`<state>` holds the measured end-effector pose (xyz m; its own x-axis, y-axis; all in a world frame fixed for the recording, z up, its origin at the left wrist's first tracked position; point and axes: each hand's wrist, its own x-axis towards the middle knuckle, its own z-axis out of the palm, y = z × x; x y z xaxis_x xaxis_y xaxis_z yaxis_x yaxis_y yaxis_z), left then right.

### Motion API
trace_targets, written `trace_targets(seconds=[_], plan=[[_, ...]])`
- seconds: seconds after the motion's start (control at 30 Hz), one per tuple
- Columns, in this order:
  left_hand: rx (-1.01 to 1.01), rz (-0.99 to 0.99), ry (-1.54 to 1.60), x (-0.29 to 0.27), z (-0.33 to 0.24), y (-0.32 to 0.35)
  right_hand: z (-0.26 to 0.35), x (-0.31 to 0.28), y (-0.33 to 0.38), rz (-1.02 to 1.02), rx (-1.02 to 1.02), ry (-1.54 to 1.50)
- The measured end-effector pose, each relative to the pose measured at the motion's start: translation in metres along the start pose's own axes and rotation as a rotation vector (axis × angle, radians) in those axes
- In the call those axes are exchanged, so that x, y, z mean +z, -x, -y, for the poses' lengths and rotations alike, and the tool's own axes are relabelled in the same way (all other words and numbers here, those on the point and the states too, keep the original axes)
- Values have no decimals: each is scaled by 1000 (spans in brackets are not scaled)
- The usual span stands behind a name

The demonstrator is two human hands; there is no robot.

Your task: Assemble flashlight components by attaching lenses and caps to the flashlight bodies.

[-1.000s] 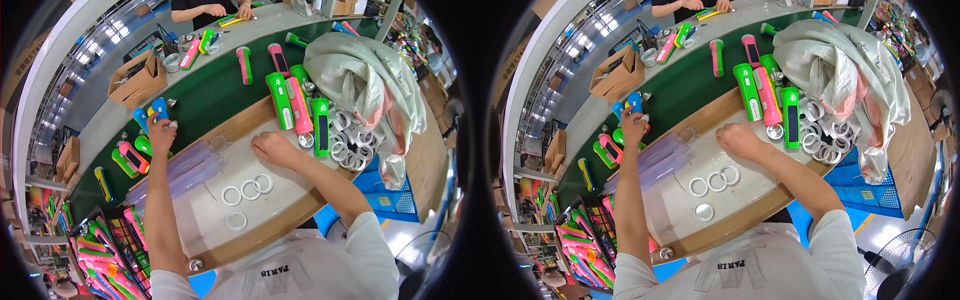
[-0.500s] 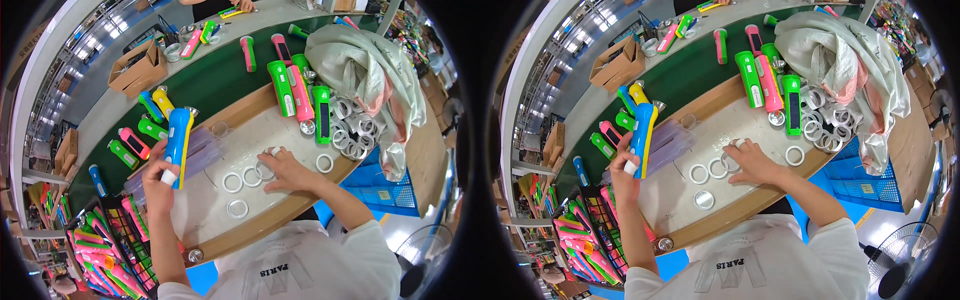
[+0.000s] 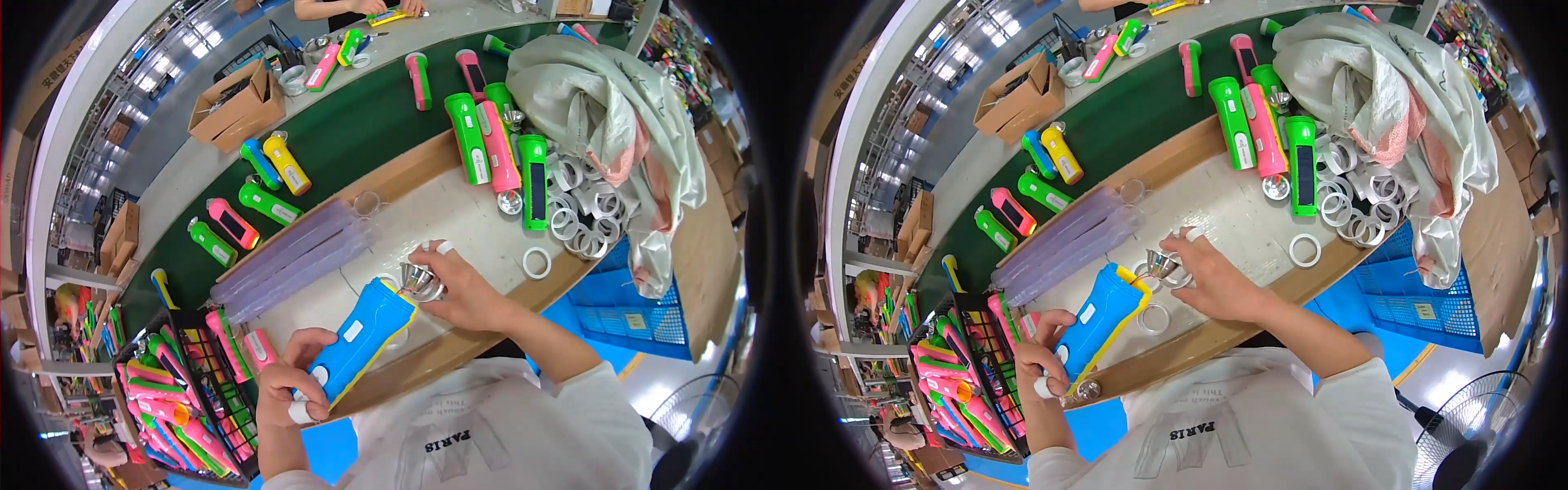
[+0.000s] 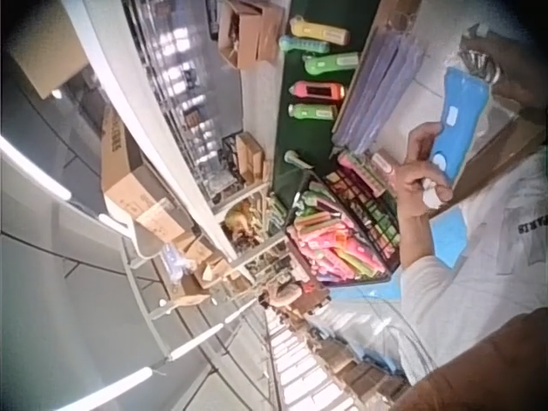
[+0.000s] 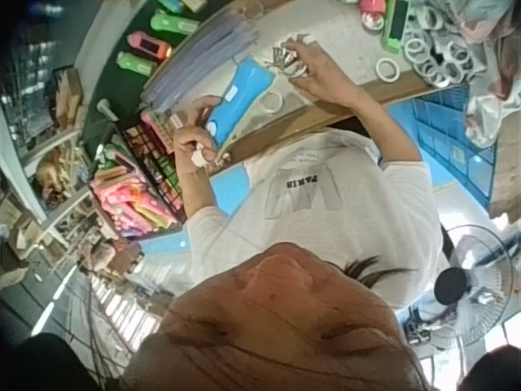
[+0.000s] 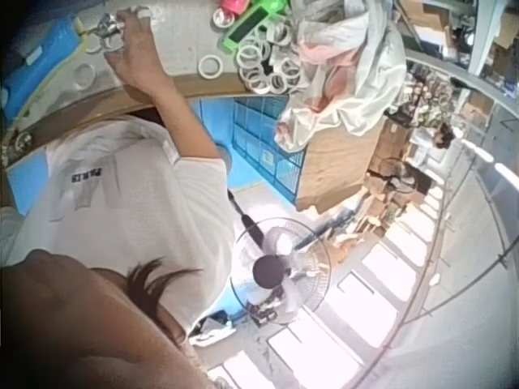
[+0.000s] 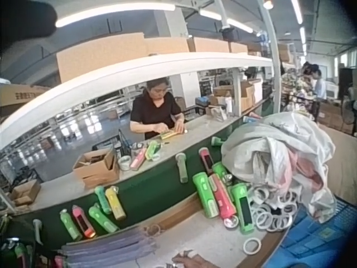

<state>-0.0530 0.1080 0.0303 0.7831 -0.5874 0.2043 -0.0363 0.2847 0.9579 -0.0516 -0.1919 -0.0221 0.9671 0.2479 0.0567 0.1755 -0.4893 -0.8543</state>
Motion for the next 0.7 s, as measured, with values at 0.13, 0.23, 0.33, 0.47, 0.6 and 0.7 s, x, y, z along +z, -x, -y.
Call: trace_targets(seconds=[0.13,0.23,0.33,0.47,0.6,0.7], plan=[[-193,-127,421,12,-13,4,6,-1,7,0,-48,-95],[-146,-117,720,14,-11,7,2,4,9,-53,-117,-55],[-157,-129,818,26,-16,4,1,4,11,-74,-154,-51],[-247,-222,851,33,-22,3,8,-1,11,-42,-94,-153],[-224,-257,774,28,-21,4,10,-5,12,-9,-126,-228],[-267,-348,910,29,-23,-2,8,-4,13,-12,-195,-150]])
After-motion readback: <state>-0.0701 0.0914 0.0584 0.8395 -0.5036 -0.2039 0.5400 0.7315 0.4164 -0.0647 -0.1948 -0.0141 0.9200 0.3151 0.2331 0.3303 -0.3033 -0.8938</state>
